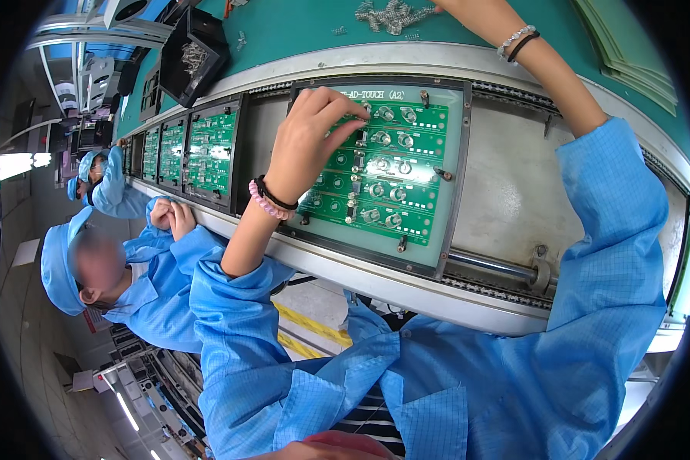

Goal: The person separates small metal springs by hand and inserts them into slots on a circuit board along an assembly line.

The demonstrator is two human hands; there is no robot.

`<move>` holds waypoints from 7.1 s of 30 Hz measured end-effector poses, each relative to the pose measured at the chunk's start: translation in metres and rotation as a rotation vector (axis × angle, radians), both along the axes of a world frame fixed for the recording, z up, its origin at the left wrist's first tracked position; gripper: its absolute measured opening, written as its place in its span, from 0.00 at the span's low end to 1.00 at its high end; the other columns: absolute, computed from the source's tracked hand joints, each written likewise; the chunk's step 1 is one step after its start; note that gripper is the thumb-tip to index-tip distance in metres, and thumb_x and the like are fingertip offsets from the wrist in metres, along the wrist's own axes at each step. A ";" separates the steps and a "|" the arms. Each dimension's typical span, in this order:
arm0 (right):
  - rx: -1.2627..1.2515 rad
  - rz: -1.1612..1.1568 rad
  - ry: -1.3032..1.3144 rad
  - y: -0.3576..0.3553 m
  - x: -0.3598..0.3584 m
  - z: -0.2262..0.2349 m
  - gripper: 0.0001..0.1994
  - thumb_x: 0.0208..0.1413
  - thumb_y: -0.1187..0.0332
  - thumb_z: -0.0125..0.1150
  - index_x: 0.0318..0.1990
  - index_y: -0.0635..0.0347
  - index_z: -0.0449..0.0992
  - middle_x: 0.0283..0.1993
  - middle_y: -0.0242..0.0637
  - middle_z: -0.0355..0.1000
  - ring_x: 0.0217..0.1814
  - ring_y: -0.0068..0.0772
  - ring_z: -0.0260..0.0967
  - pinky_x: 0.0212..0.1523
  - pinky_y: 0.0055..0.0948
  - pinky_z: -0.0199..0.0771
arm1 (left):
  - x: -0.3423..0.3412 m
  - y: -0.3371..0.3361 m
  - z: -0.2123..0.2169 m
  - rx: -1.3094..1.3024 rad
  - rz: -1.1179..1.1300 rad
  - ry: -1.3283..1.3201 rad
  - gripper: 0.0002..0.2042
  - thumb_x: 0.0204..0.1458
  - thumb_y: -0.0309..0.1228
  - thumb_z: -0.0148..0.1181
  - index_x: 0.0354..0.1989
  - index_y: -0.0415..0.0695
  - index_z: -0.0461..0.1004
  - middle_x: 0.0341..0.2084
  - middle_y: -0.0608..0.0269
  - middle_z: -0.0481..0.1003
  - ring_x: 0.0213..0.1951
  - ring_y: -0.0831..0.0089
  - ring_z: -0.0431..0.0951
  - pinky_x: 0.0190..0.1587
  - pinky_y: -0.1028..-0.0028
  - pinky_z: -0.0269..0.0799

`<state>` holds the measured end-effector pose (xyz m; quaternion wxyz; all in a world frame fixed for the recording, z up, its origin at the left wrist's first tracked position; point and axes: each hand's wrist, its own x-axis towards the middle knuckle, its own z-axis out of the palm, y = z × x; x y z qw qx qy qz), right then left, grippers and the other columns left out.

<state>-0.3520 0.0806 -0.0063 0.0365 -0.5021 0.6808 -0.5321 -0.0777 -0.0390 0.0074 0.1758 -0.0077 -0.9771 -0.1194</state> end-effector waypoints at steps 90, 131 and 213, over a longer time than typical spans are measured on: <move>0.293 0.641 0.443 0.015 0.153 0.036 0.14 0.53 0.76 0.61 0.48 0.57 0.73 0.40 0.32 0.70 0.46 0.31 0.68 0.49 0.29 0.67 | 0.162 0.027 -0.022 1.548 0.145 0.392 0.09 0.55 0.15 0.55 0.43 0.32 0.70 0.44 0.51 0.70 0.40 0.70 0.77 0.43 0.72 0.80; 0.329 0.603 1.111 0.025 0.165 0.062 0.19 0.50 0.68 0.53 0.51 0.49 0.73 0.37 0.26 0.69 0.39 0.29 0.62 0.51 0.29 0.62 | 0.164 0.033 -0.018 1.479 0.086 0.360 0.10 0.55 0.15 0.55 0.45 0.32 0.69 0.45 0.50 0.71 0.42 0.70 0.77 0.43 0.72 0.80; 0.369 0.176 -0.473 0.202 0.067 0.030 0.07 0.65 0.72 0.49 0.44 0.64 0.71 0.48 0.34 0.63 0.47 0.22 0.65 0.52 0.25 0.68 | 0.052 0.022 0.011 0.223 0.018 -0.004 0.20 0.50 0.23 0.60 0.54 0.44 0.70 0.35 0.61 0.76 0.40 0.60 0.75 0.44 0.65 0.69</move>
